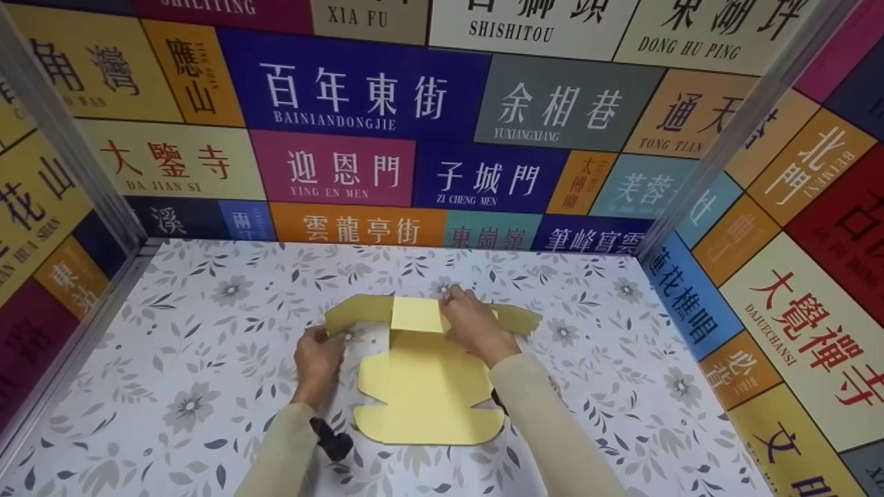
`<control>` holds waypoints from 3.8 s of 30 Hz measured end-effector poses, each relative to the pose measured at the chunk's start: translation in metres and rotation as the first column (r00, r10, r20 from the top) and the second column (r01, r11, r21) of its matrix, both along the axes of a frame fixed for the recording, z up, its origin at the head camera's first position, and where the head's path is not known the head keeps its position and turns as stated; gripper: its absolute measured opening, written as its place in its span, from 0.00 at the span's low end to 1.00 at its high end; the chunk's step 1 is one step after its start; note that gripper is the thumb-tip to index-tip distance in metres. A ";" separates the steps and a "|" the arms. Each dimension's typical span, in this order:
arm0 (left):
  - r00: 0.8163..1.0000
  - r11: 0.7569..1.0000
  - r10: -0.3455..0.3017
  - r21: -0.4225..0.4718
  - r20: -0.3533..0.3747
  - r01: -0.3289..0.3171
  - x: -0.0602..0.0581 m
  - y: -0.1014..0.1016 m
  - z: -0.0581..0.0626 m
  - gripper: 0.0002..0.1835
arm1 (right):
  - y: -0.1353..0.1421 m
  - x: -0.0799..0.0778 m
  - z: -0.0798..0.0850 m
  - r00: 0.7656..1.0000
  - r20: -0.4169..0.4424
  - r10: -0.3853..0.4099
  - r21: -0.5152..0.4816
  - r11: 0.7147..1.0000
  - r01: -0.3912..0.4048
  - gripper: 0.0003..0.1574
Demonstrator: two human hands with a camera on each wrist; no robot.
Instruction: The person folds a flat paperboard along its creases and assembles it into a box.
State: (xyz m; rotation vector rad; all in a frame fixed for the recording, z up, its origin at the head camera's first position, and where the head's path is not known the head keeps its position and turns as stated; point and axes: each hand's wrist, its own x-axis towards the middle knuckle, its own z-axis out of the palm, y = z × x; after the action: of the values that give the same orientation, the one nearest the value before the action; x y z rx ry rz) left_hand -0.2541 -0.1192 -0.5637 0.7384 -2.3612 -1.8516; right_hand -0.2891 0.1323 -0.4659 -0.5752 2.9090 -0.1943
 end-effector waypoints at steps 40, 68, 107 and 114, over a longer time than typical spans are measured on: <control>0.976 0.981 0.155 0.143 -0.154 -0.133 0.042 0.047 -0.004 0.08 | 0.000 -0.001 -0.002 0.999 -0.046 0.016 -0.018 1.000 -0.017 0.40; 0.978 0.989 0.138 0.066 -0.158 -0.129 0.053 0.064 -0.003 0.03 | 0.001 -0.002 -0.003 0.998 -0.056 0.030 -0.013 0.999 -0.031 0.39; 0.983 0.957 -0.092 -0.288 -0.161 0.043 0.069 0.102 0.000 0.26 | 0.000 -0.002 -0.003 0.995 -0.084 0.053 0.000 0.999 -0.053 0.39; 0.961 0.959 -0.157 -0.269 -0.227 0.093 0.054 0.085 0.007 0.21 | 0.003 -0.002 -0.002 0.994 -0.094 0.063 -0.001 0.998 -0.064 0.38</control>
State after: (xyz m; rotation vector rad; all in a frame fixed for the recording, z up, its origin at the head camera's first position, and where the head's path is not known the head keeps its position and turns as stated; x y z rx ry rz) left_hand -0.2001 -0.0339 -0.5567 0.3183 -2.4625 -1.5282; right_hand -0.2911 0.1352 -0.4680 -0.6945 2.9763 -0.1685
